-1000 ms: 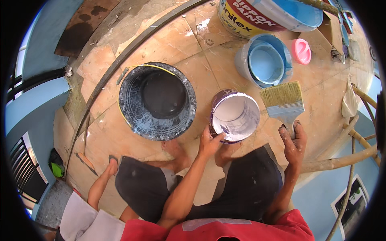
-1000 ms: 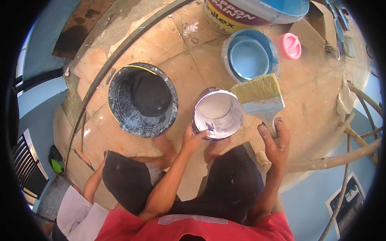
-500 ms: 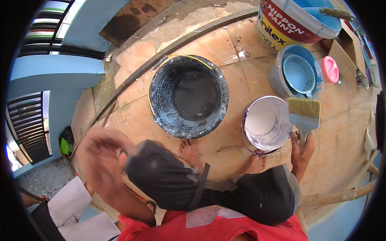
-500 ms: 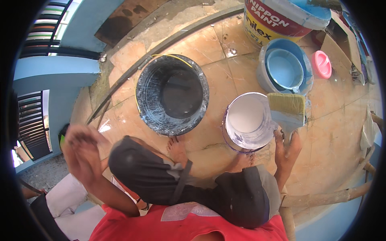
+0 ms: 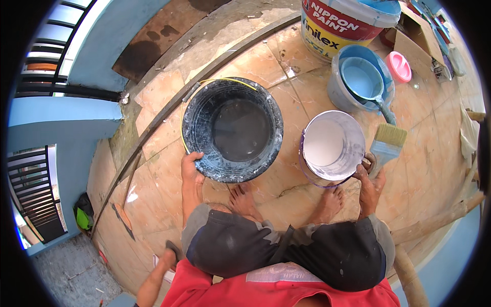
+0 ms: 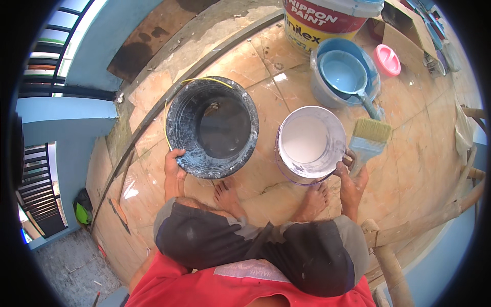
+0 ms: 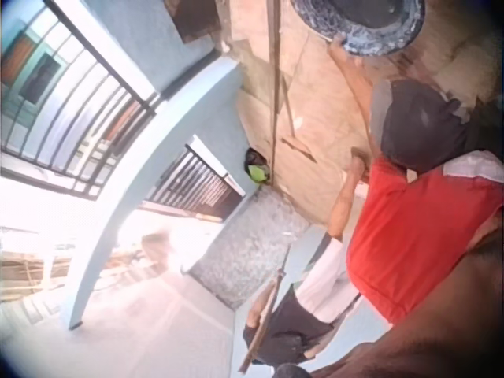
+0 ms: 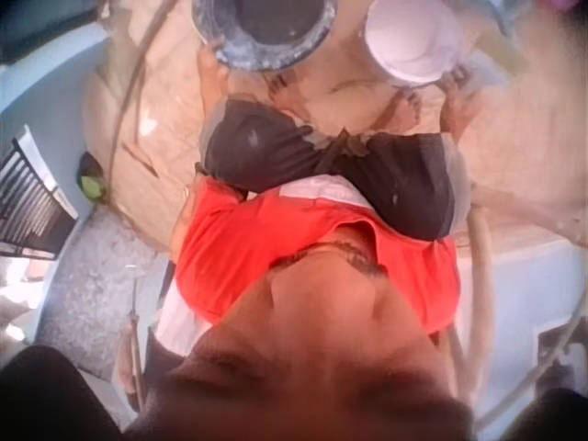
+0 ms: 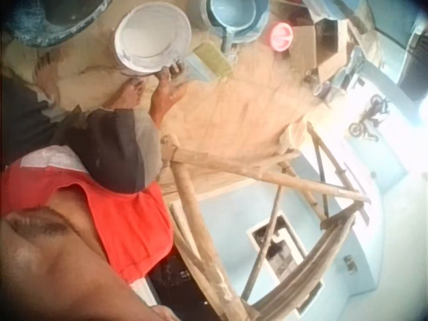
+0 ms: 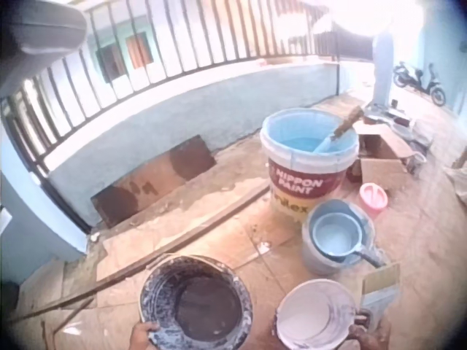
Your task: The person walks onto a balcony and prepares paint by scooping water from a large bucket into a smaller container, then pouring it into a paint can. They stir the mixture with a stick and continue adding water to adjust the consistency.
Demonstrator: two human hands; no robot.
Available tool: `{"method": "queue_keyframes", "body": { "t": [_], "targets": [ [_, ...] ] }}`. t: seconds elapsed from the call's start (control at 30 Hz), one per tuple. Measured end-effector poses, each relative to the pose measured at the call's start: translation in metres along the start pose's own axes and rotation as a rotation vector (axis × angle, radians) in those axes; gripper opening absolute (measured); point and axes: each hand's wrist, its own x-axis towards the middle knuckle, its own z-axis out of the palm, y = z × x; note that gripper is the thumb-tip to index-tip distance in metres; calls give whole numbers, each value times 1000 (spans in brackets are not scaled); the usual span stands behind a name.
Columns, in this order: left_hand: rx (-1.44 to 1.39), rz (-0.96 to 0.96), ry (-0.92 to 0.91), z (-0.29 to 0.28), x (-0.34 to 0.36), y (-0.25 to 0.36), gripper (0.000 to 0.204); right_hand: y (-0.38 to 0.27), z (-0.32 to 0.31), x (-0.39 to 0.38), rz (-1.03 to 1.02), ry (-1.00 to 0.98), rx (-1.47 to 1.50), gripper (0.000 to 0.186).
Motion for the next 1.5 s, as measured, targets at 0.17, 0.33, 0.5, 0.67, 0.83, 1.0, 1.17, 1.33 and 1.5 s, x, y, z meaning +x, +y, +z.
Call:
{"method": "queue_keyframes", "body": {
  "t": [0.17,0.33,0.5,0.67,0.83,1.0,1.17,1.33,1.5],
  "targets": [
    [-85,79,-70,33,-17,11,56,7,7,-5,-1,7,1,53],
    [-48,193,-88,55,-33,32,58,15,9,-4,-27,9,-2,52],
    [-85,224,-27,65,-52,49,57,19,15,-1,-1,-29,42,52],
    [-65,320,-22,87,-77,80,55,22,20,4,0,-47,67,51],
    [-33,407,-41,103,-95,99,53,28,37,9,7,-59,104,49],
    [-20,447,-20,105,-93,104,46,25,60,10,16,-112,161,48],
    [3,455,-29,117,-100,111,44,31,79,19,-12,-112,155,46],
    [29,510,16,126,-101,110,38,25,98,19,-54,-159,208,42],
    [108,560,-1,150,-113,110,42,34,103,22,-49,-189,208,38]
  ]
}}
